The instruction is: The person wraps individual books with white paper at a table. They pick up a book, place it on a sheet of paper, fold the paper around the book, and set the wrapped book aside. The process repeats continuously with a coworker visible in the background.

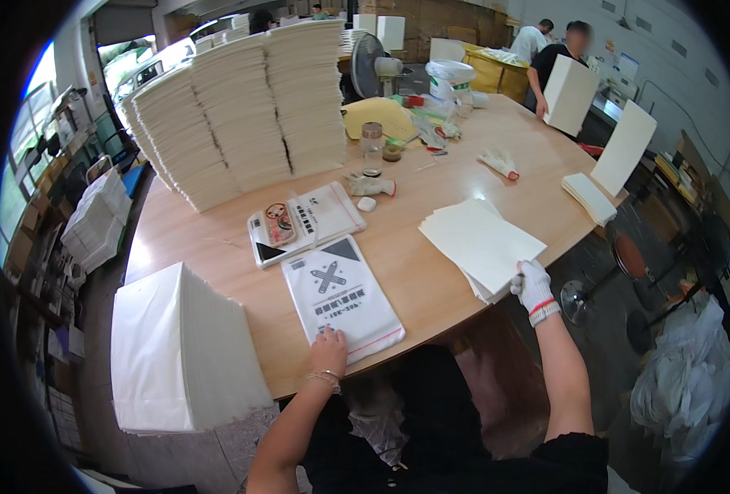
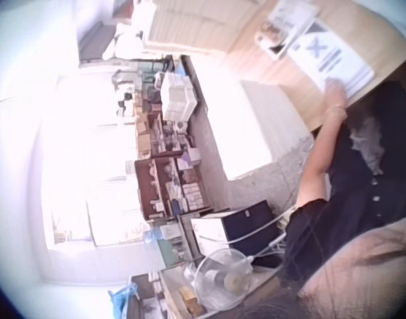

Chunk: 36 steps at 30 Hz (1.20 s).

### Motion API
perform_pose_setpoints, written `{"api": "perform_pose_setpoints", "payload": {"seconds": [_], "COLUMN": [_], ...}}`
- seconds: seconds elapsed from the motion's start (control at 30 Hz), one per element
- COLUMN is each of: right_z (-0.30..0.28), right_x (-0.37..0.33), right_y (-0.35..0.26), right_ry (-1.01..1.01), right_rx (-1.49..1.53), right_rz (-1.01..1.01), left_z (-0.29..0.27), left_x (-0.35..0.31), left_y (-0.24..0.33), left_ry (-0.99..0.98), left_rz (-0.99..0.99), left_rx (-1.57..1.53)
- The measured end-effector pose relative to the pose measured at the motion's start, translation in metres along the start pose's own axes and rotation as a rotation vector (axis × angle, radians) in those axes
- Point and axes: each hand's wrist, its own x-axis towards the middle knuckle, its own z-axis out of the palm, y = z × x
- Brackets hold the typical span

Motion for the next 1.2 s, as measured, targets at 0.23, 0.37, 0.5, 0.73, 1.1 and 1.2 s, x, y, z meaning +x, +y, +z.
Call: {"api": "perform_pose_setpoints", "payload": {"seconds": [0.23,0.37,0.5,0.73,1.1,1.2], "right_z": [0.000,0.009,-0.015,-0.042,-0.008,0.002], "right_x": [-0.094,-0.179,-0.212,-0.213,-0.221,-0.235], "right_y": [0.007,0.017,0.076,0.145,0.119,0.118], "right_ry": [-0.010,-0.139,-0.442,-0.536,-0.371,-0.279], "right_rx": [0.022,0.143,-0.362,-0.475,0.114,0.152], "right_rz": [-0.072,-0.184,-0.320,0.349,0.342,0.396], "left_z": [0.017,0.015,0.021,0.011,-0.022,-0.020], "left_x": [0.024,0.018,0.020,0.018,-0.005,-0.002], "left_y": [-0.018,-0.024,-0.035,-0.043,-0.040,-0.046], "left_ry": [0.028,0.042,0.056,0.004,-0.008,-0.313], "left_rz": [-0.091,-0.093,-0.075,-0.056,-0.464,-0.562], "left_rx": [-0.122,-0.213,-0.269,-0.378,-0.717,-1.367]}}
